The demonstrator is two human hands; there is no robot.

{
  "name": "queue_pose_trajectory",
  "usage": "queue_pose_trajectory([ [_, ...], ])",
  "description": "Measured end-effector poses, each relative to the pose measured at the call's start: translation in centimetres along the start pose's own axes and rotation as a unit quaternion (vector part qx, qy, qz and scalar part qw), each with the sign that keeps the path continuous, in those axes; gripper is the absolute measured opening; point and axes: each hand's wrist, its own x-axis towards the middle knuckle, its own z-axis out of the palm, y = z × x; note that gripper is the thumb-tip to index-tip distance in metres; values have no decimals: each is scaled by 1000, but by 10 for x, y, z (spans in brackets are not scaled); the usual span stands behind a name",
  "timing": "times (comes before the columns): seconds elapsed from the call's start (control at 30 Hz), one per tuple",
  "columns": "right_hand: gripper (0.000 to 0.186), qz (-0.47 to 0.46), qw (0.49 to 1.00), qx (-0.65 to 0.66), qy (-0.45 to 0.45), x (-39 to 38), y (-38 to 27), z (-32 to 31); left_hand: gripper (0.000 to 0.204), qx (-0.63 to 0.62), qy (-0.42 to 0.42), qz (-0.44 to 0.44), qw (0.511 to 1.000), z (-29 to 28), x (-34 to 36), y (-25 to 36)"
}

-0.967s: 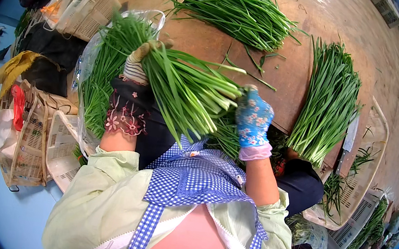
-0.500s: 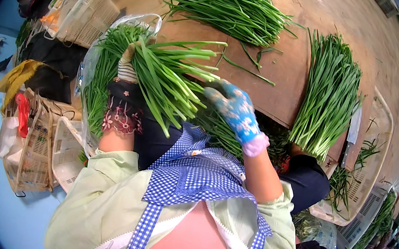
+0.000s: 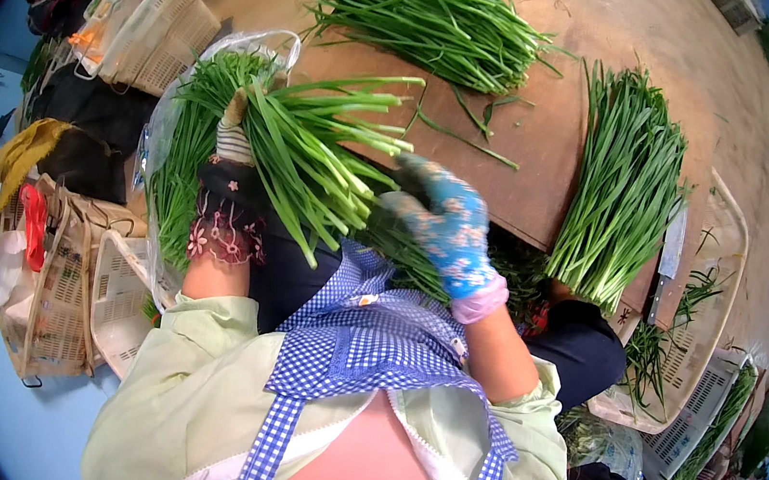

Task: The person sits at a wooden table in a market setting, wearing gloves and an apron. They repeatedly pick up bunches of green onions, trim the root ends with a knife, and bundle them with red rubber bands. The prepared bundles are placed into white plastic baskets.

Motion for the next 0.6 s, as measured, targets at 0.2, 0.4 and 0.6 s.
queue_pose_trajectory([
  [0.2, 12, -43, 973, -228, 12, 14, 13, 22, 39, 35, 35, 21, 999, 18, 4, -4],
  [0.4, 9, 0, 918, -391, -64, -31, 81, -21, 35, -8, 112, 25, 993, 11, 2, 8],
  [0.6, 34, 106, 974, -150, -135, -28, 48, -20, 45, -3, 94, 48, 994, 16, -3, 8],
])
